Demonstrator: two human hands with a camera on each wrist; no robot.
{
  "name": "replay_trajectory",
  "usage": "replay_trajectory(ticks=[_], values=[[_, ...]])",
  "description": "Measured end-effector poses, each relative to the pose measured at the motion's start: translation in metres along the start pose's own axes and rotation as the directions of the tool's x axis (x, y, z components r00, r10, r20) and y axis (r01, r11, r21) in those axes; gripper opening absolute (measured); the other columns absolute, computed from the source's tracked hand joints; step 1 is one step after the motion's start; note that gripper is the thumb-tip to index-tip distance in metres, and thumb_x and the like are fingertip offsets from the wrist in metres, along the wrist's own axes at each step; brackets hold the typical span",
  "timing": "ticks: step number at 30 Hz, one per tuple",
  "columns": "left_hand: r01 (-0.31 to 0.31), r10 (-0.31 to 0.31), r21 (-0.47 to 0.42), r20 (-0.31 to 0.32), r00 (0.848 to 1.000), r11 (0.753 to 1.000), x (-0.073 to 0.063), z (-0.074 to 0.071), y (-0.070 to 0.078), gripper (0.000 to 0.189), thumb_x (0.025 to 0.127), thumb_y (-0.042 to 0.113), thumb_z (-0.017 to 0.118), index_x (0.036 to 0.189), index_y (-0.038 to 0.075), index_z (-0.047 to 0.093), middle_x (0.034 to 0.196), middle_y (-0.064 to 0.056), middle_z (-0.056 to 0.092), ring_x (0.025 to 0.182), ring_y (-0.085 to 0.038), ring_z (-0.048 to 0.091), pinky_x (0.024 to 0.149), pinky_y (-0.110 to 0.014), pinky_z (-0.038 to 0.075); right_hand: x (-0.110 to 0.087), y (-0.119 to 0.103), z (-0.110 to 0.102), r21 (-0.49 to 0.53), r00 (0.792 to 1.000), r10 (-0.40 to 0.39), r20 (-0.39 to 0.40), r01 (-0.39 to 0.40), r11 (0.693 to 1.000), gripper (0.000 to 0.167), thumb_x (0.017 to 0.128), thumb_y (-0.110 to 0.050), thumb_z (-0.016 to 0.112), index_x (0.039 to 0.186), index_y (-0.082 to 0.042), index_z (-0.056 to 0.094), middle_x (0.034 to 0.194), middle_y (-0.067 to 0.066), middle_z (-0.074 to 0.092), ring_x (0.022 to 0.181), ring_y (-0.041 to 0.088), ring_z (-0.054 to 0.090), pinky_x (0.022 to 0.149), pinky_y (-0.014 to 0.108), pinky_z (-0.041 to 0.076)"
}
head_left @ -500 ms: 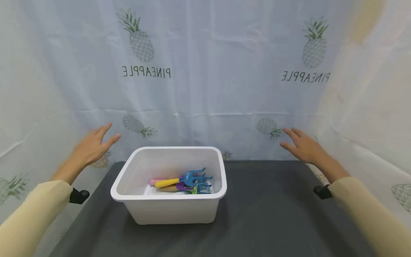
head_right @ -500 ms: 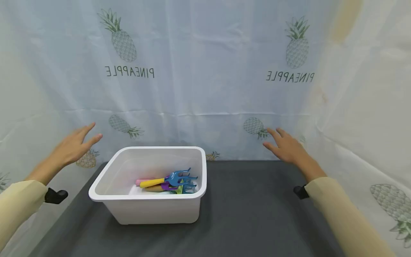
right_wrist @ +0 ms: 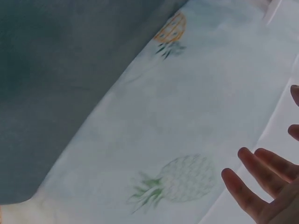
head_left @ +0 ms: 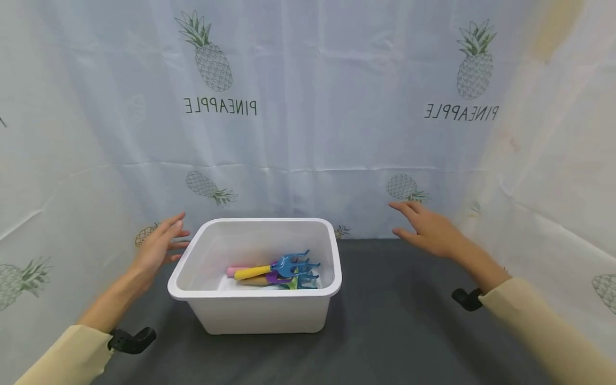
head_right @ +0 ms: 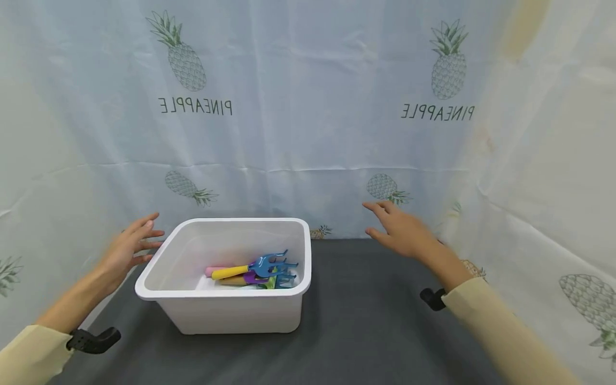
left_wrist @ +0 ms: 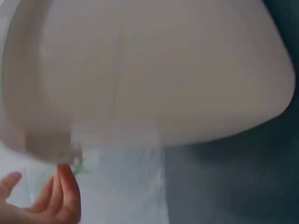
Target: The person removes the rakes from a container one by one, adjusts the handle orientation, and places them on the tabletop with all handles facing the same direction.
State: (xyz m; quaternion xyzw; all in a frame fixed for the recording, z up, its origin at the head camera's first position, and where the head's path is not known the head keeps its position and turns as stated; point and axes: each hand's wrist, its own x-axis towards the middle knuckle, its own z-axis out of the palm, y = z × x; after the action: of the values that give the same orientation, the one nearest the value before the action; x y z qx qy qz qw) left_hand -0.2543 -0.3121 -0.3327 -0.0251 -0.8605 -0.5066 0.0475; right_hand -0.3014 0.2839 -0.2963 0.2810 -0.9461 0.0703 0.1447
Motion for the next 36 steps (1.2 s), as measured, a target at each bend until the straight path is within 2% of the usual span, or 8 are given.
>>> replay_trajectory(ticks=[3,5,7,11,16,20,27,36], values=[[0.036,-0.036,0.019,0.000,0.999,0.999,-0.008,0.011,-0.003,0.072,0.109,0.057,0.027,0.167,0.015,0.014,0.157,-0.034,0.036,0.123,-0.037,0.061,0.085,-0.032,0.054,0.005,-0.014,0.000,0.001,1.000,-0.023,0.000,0.023,1.000,0.067,0.102,-0.039,0.064,0.160,-0.018,0.037,0.151,0.020,0.049,0.070,0.011,0.062,0.060,0.034,0.050],[0.054,-0.054,0.005,0.017,0.998,0.999,-0.012,0.015,-0.006,0.071,0.110,0.055,0.027,0.167,0.015,0.015,0.160,-0.032,0.034,0.132,-0.048,0.052,0.087,-0.034,0.054,0.007,-0.023,0.000,0.004,0.999,-0.037,-0.002,0.037,0.999,0.067,0.102,-0.039,0.065,0.160,-0.019,0.037,0.150,0.016,0.050,0.078,0.014,0.066,0.064,0.036,0.054],[0.078,-0.076,-0.046,0.048,0.996,0.996,-0.013,0.018,-0.010,0.071,0.110,0.055,0.027,0.167,0.014,0.016,0.163,-0.028,0.032,0.133,-0.042,0.053,0.088,-0.031,0.054,0.009,-0.031,0.001,0.020,0.999,-0.054,-0.007,0.054,0.998,0.066,0.102,-0.039,0.065,0.159,-0.020,0.038,0.149,0.014,0.052,0.090,0.020,0.070,0.067,0.039,0.056],[0.143,-0.123,-0.191,0.113,0.986,0.971,-0.013,0.020,-0.017,0.071,0.110,0.056,0.031,0.167,0.016,0.017,0.169,-0.018,0.025,0.130,-0.015,0.049,0.089,-0.021,0.052,0.015,-0.047,0.004,0.058,0.996,-0.087,-0.023,0.088,0.994,0.066,0.101,-0.038,0.067,0.159,-0.024,0.039,0.147,0.009,0.054,0.113,0.026,0.069,0.073,0.040,0.059],[0.201,-0.168,-0.263,0.145,0.975,0.944,-0.014,0.023,-0.020,0.064,0.112,0.045,0.034,0.168,0.022,0.013,0.175,-0.014,0.007,0.150,-0.033,0.033,0.087,-0.014,0.050,0.023,-0.063,0.003,0.116,0.995,-0.103,-0.004,0.102,0.988,0.067,0.100,-0.040,0.068,0.159,-0.030,0.038,0.146,0.003,0.055,0.120,0.021,0.066,0.078,0.040,0.059],[0.215,-0.190,-0.232,0.125,0.974,0.949,-0.016,0.026,-0.019,0.061,0.112,0.037,0.036,0.167,0.023,0.012,0.176,-0.010,0.000,0.158,-0.040,0.021,0.084,-0.011,0.048,0.029,-0.074,0.000,0.153,0.994,-0.104,0.018,0.100,0.983,0.068,0.100,-0.040,0.068,0.160,-0.033,0.036,0.145,0.002,0.055,0.120,0.020,0.065,0.078,0.038,0.059],[0.189,-0.182,-0.153,0.057,0.982,0.970,-0.020,0.029,-0.018,0.062,0.112,0.043,0.037,0.167,0.021,0.018,0.175,-0.013,0.009,0.156,-0.041,0.026,0.080,-0.007,0.047,0.047,-0.095,-0.008,0.192,0.989,-0.143,0.040,0.132,0.972,0.068,0.100,-0.041,0.068,0.159,-0.036,0.036,0.149,0.000,0.052,0.120,0.018,0.063,0.078,0.034,0.058],[0.178,-0.175,-0.104,0.034,0.984,0.979,-0.016,0.029,-0.021,0.063,0.110,0.048,0.040,0.166,0.024,0.021,0.173,-0.018,0.017,0.146,-0.040,0.043,0.082,-0.021,0.057,0.071,-0.119,-0.017,0.200,0.979,-0.183,0.096,0.161,0.967,0.065,0.102,-0.044,0.063,0.160,-0.036,0.035,0.151,-0.001,0.050,0.122,0.017,0.062,0.086,0.040,0.059]])
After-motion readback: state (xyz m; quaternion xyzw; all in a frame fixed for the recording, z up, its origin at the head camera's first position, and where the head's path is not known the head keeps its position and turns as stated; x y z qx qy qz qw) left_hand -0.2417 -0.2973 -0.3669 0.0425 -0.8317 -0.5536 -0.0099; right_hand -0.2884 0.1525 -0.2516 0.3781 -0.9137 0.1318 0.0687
